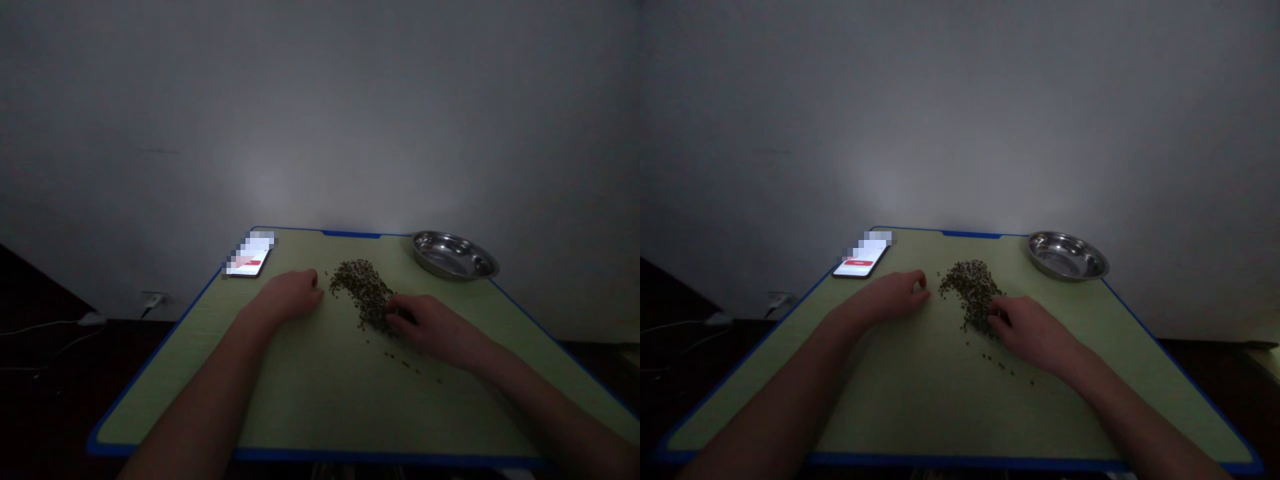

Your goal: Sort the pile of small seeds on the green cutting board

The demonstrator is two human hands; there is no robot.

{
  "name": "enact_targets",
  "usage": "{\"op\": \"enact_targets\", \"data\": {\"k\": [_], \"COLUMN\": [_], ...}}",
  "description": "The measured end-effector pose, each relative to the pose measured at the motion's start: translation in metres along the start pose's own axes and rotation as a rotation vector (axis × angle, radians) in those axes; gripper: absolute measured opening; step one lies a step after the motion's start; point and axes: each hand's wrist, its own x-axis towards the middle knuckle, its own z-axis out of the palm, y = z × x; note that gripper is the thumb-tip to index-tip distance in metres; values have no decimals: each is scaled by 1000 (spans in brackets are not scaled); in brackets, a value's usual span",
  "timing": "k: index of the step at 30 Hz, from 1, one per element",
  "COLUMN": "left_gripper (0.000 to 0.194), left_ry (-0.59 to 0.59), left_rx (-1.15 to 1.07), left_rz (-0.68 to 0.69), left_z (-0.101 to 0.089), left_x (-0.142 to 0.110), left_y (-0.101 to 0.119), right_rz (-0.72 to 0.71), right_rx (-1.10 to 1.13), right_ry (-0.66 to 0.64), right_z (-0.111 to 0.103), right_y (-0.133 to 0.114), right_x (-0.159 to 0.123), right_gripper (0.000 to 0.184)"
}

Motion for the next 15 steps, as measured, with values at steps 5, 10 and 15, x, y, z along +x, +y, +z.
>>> {"op": "enact_targets", "data": {"k": [5,10,15], "left_gripper": [34,34,35], "left_ry": [16,20,1], "left_rx": [3,14,13], "left_rz": [17,13,-2], "left_z": [1,3,2], "left_x": [1,2,0], "left_y": [-1,-2,-1], "right_rz": [-1,7,13], "right_rx": [12,10,1], "right_ry": [0,13,35], "right_z": [-1,0,2], "right_y": [-4,-6,-5], "right_x": [4,6,8], "right_gripper": [16,16,17]}}
